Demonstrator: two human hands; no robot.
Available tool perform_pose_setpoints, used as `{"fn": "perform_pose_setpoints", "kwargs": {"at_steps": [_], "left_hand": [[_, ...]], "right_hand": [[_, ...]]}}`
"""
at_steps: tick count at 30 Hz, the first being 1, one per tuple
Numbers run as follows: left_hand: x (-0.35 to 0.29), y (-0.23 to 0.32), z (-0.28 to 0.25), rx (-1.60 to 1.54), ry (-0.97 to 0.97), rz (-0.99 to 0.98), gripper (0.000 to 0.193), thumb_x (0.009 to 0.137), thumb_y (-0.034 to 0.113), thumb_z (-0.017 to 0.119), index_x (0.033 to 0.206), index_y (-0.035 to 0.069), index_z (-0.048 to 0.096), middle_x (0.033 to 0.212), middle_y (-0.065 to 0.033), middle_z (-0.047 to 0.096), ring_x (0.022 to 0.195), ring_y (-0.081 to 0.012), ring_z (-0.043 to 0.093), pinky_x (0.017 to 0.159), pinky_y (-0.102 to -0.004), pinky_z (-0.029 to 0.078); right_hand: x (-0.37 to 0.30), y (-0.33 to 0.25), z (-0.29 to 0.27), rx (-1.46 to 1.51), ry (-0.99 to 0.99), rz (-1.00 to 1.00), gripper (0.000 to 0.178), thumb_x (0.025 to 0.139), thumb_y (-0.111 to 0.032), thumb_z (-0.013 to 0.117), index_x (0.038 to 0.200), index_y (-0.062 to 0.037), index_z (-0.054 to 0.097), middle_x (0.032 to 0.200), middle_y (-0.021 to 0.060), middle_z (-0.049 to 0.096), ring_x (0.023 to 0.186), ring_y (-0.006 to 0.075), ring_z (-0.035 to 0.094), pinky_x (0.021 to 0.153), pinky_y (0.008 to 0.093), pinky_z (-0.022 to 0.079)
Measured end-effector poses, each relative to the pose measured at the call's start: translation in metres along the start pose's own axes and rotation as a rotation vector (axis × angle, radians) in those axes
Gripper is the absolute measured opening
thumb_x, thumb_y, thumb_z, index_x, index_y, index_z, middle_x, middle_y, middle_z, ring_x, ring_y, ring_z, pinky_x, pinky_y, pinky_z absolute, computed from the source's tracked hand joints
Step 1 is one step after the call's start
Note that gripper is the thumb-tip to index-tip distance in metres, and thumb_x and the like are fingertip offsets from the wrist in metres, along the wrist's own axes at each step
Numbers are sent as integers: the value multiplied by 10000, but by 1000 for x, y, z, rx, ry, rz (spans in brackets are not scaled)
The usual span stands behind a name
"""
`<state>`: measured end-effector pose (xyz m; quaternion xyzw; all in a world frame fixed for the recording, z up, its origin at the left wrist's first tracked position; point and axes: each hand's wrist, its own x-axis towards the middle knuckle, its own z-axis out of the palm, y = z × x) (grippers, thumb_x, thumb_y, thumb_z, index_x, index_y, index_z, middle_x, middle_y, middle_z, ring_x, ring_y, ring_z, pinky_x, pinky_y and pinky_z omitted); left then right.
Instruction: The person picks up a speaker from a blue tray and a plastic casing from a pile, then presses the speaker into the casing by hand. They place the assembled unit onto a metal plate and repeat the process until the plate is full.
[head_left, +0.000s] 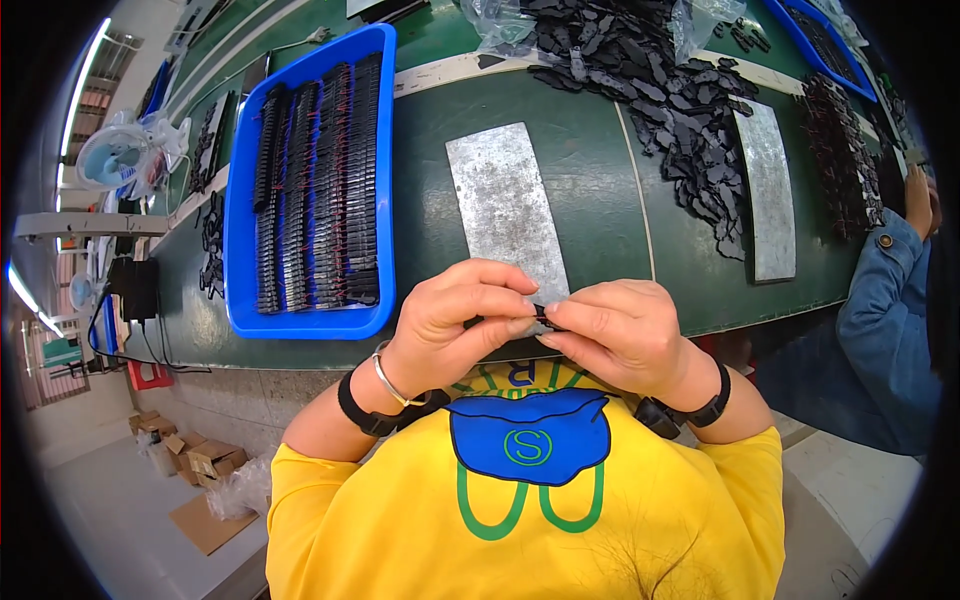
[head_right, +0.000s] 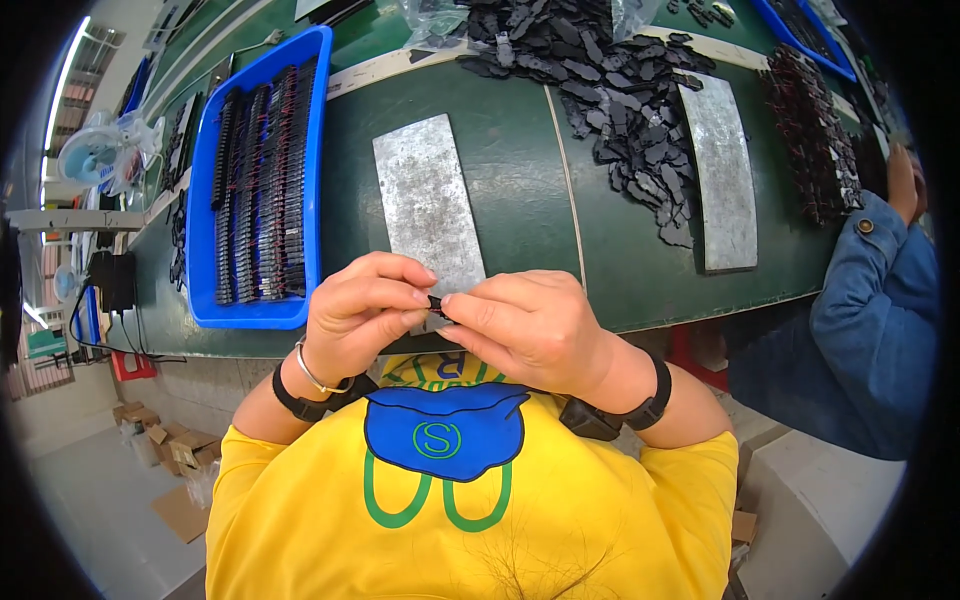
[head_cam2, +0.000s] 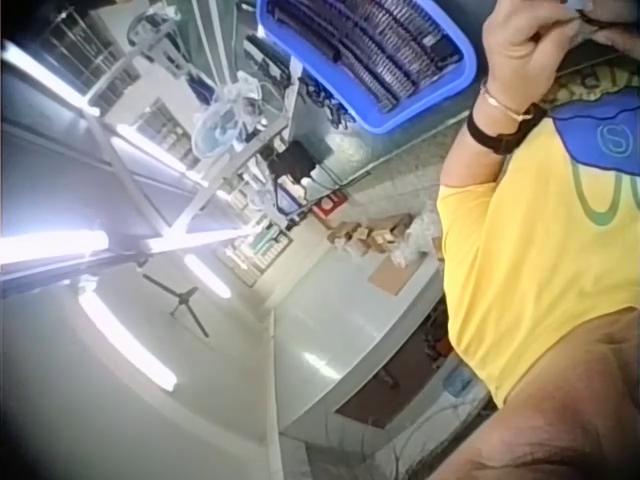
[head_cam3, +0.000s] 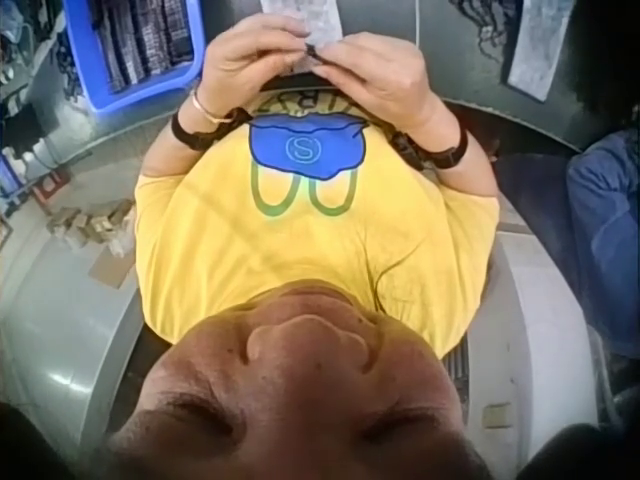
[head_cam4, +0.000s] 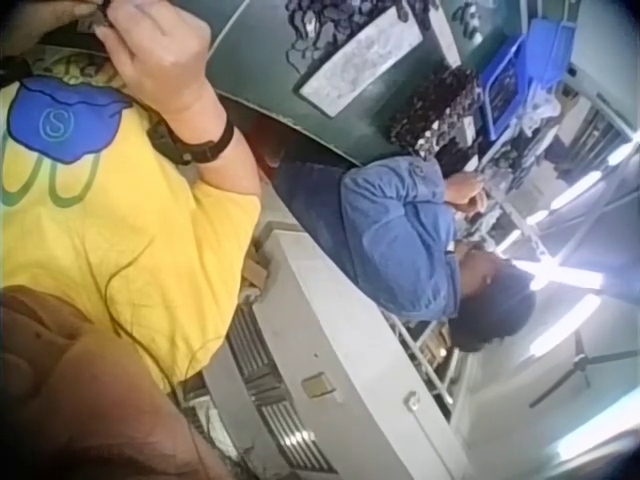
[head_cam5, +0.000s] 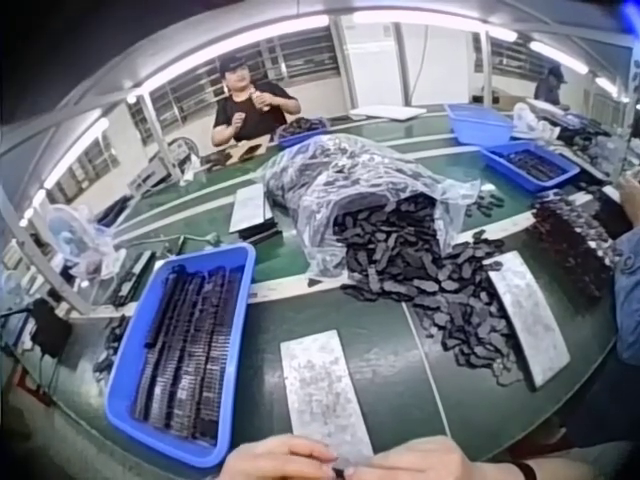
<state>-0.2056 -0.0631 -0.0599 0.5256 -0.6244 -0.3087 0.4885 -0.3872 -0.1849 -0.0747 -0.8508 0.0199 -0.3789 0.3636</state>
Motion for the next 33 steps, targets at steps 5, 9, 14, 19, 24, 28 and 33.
{"fn": "perform_pose_setpoints", "kwargs": {"at_steps": [5, 9, 14, 19, 24, 28, 33], "left_hand": [[-8, -2, 5, -377, 65, -315, 169, 823, -23, 652, 992, -16, 641, 1027, -124, 622, 886, -165, 626, 753, -258, 525], [-6, 5, 9, -568, 106, -584, 172, 857, 34, 646, 1014, -35, 637, 979, -92, 650, 824, -128, 629, 720, -240, 523], [0, 10, 16, -363, 98, -628, 205, 865, 119, 670, 1006, -29, 658, 841, -51, 679, 745, -68, 607, 655, -210, 502], [2, 8, 20, -148, 100, -538, 170, 890, 97, 630, 1003, -26, 657, 796, -49, 667, 669, -62, 594, 597, -201, 495], [1, 8, 19, -101, 107, -493, 148, 897, 104, 622, 966, -20, 665, 764, -39, 660, 638, -54, 575, 574, -189, 473], [3, 9, 16, -156, 76, -498, 141, 905, 105, 610, 944, -22, 656, 754, -34, 653, 631, -57, 569, 572, -188, 469], [6, 7, 5, -375, -37, -588, 151, 918, 125, 592, 930, -14, 649, 758, -38, 656, 639, -62, 572, 583, -193, 471]], "right_hand": [[0, 0, 0, -44, 4, 9, 240, 676, -61, 759, 887, -21, 652, 730, 79, 627, 587, 219, 617, 494, 293, 477], [1, 1, 2, -93, 29, -25, 250, 659, -48, 755, 882, -13, 649, 725, 80, 621, 586, 221, 616, 494, 295, 477], [2, 1, 4, -196, 38, -71, 235, 655, -41, 743, 865, -10, 644, 707, 68, 602, 559, 212, 594, 482, 296, 465], [-1, 0, 4, -248, 28, -112, 207, 664, -45, 729, 844, -11, 635, 688, 52, 576, 525, 196, 557, 464, 293, 440], [-2, 0, 3, -258, 34, -121, 191, 678, -51, 724, 841, -13, 632, 690, 46, 573, 524, 186, 551, 458, 285, 430], [-3, 0, 2, -244, 43, -131, 189, 687, -57, 723, 847, -14, 633, 700, 48, 580, 533, 183, 561, 461, 280, 436], [-3, 1, 0, -183, 24, -152, 196, 688, -60, 722, 857, -12, 633, 722, 54, 594, 548, 182, 579, 468, 277, 447]]}}
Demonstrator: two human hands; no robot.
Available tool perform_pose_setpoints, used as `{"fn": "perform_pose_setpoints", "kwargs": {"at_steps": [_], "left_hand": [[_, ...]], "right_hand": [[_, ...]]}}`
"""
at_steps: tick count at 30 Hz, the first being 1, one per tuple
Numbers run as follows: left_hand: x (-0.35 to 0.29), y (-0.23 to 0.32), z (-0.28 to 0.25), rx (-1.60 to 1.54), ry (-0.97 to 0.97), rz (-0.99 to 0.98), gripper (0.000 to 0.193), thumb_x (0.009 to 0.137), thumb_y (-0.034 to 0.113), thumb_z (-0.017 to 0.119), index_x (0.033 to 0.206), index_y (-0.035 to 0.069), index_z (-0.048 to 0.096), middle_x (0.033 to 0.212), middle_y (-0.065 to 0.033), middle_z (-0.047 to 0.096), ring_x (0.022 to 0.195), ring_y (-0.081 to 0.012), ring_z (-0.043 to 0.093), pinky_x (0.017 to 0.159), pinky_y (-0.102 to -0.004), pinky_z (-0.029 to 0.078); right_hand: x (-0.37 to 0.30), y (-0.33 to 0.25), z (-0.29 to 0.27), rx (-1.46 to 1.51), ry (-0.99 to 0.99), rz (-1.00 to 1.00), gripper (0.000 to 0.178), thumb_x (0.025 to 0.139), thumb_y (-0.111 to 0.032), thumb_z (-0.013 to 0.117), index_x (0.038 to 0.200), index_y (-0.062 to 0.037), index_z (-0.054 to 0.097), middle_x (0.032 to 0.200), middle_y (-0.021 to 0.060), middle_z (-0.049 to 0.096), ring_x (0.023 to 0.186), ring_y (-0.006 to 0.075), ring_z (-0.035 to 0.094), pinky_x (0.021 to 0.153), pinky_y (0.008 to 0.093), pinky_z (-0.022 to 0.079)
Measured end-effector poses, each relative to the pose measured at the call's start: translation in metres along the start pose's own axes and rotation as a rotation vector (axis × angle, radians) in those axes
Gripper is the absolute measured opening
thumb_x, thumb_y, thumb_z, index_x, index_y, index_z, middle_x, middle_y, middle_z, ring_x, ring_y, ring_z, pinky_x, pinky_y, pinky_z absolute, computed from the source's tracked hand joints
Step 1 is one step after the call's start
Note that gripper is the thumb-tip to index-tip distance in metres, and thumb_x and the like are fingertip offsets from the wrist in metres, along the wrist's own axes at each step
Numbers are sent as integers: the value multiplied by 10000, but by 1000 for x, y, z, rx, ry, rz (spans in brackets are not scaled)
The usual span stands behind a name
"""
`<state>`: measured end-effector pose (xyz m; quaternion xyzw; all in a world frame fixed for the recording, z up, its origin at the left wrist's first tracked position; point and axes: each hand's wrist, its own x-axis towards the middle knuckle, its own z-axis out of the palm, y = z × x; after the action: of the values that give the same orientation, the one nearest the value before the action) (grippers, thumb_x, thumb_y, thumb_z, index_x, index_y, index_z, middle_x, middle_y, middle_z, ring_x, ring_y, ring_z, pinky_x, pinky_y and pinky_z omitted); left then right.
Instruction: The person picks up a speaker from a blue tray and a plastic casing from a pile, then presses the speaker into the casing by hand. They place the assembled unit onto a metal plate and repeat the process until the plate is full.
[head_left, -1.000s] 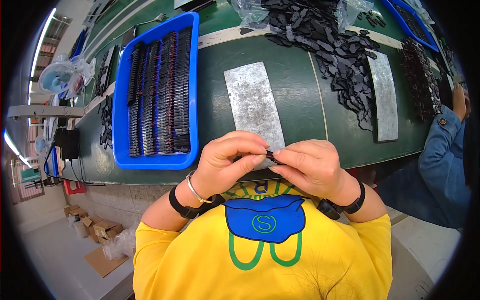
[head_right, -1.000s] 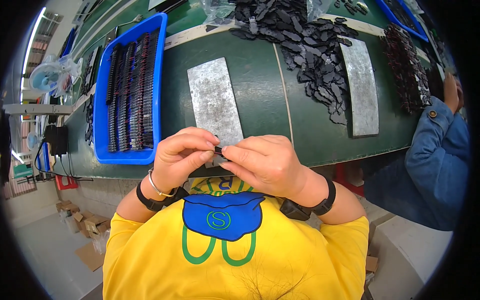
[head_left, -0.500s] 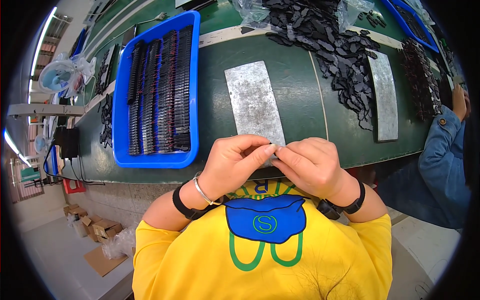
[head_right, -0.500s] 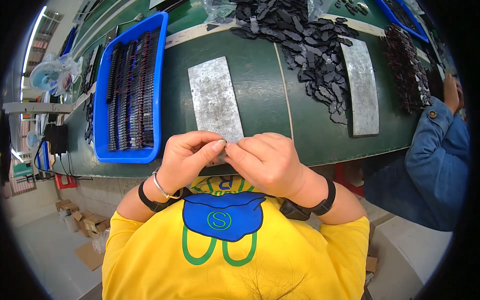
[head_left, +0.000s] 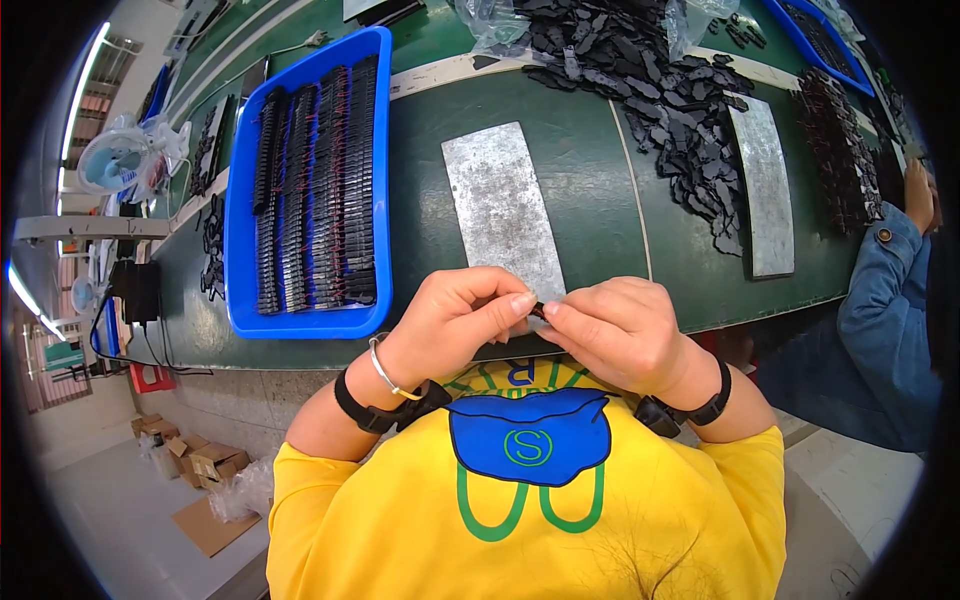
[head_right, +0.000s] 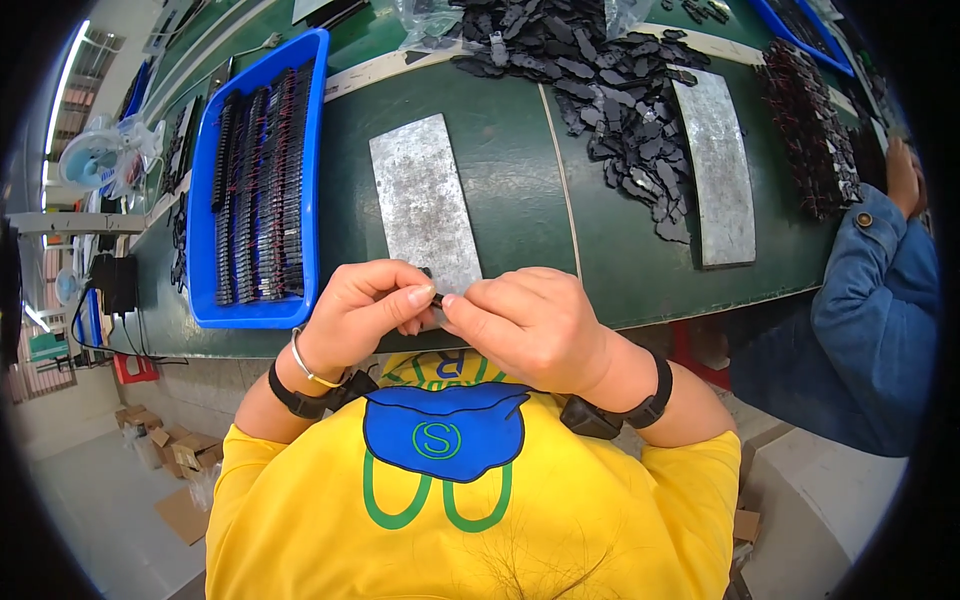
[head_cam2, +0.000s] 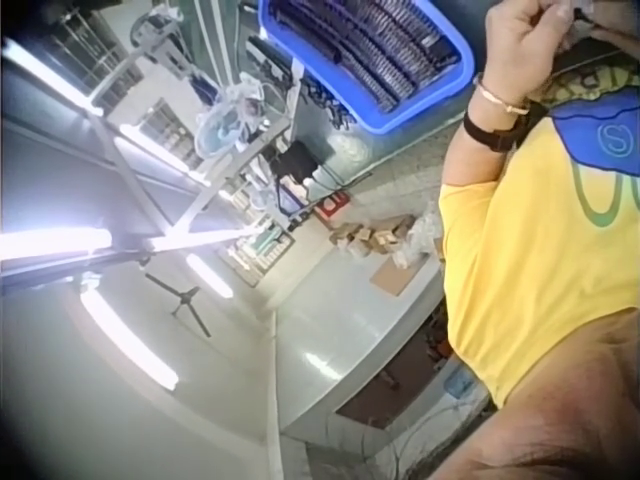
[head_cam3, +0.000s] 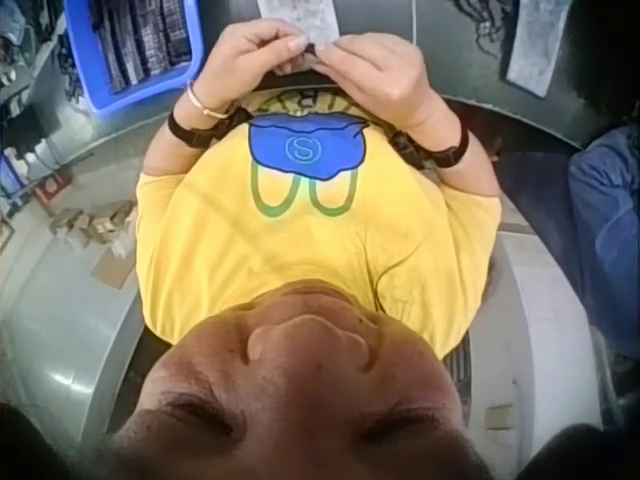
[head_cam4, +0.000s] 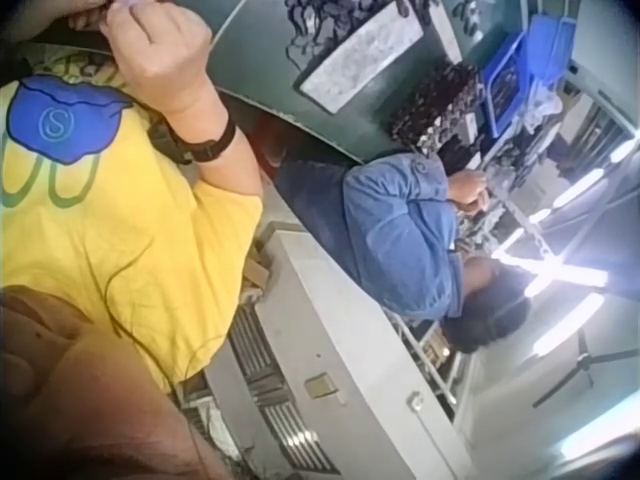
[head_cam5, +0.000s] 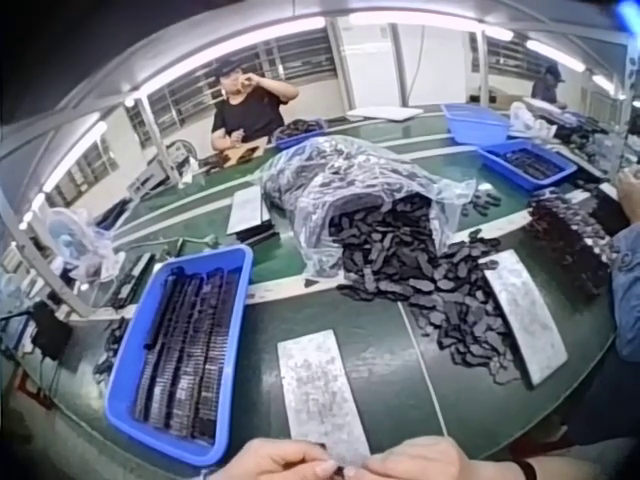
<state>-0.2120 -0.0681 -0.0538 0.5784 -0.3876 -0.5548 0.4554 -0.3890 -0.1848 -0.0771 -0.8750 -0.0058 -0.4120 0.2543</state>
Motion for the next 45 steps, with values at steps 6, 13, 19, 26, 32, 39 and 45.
{"fn": "perform_pose_setpoints", "kwargs": {"at_steps": [6, 13, 19, 26, 32, 39, 45], "left_hand": [[1, -5, -10, -295, -155, -111, 162, 928, 148, 579, 942, 6, 654, 775, -35, 658, 647, -61, 571, 587, -192, 471], [-2, 1, -9, -270, -126, -113, 142, 918, 124, 589, 927, -1, 656, 776, -46, 663, 650, -67, 589, 578, -190, 478], [-4, 1, -8, -184, -64, -81, 119, 907, 92, 594, 912, -9, 656, 768, -52, 665, 646, -67, 592, 569, -188, 480], [-6, -1, -18, -193, -238, -72, 118, 890, 86, 610, 883, -24, 653, 755, -51, 658, 631, -74, 587, 556, -195, 467], [-8, -1, -19, -176, -329, 55, 114, 884, 79, 616, 868, -29, 649, 747, -53, 651, 628, -75, 582, 560, -199, 463], [-15, -2, -19, -257, -218, 54, 107, 889, 73, 611, 880, -29, 640, 753, -54, 645, 632, -74, 576, 574, -201, 465], [-12, -5, -19, -232, -205, 69, 107, 897, 75, 604, 889, -26, 636, 755, -47, 639, 631, -65, 556, 574, -193, 450]], "right_hand": [[1, 1, 0, 74, 10, -13, 212, 670, -49, 716, 861, -9, 634, 739, 62, 604, 562, 183, 593, 466, 279, 450], [1, 1, 3, 71, 23, -34, 224, 649, -39, 697, 862, -8, 635, 744, 69, 607, 567, 189, 598, 463, 280, 453], [0, 2, 5, 44, 10, -40, 250, 648, -48, 755, 870, -14, 644, 736, 74, 621, 568, 199, 609, 475, 273, 466], [3, 1, -2, 219, -43, 2, 293, 654, -98, 800, 895, -21, 651, 757, 80, 632, 562, 207, 607, 480, 279, 469], [10, 9, -41, 208, -129, 78, 319, 664, -139, 806, 915, -23, 648, 771, 83, 633, 599, 213, 611, 510, 294, 481], [-15, 40, -98, -605, -136, 681, 298, 722, -54, 729, 995, -19, 614, 843, 128, 581, 641, 267, 603, 591, 309, 494], [-15, 49, -74, -691, -171, 583, 282, 723, -18, 695, 991, -21, 607, 836, 119, 581, 713, 287, 602, 633, 348, 495]]}}
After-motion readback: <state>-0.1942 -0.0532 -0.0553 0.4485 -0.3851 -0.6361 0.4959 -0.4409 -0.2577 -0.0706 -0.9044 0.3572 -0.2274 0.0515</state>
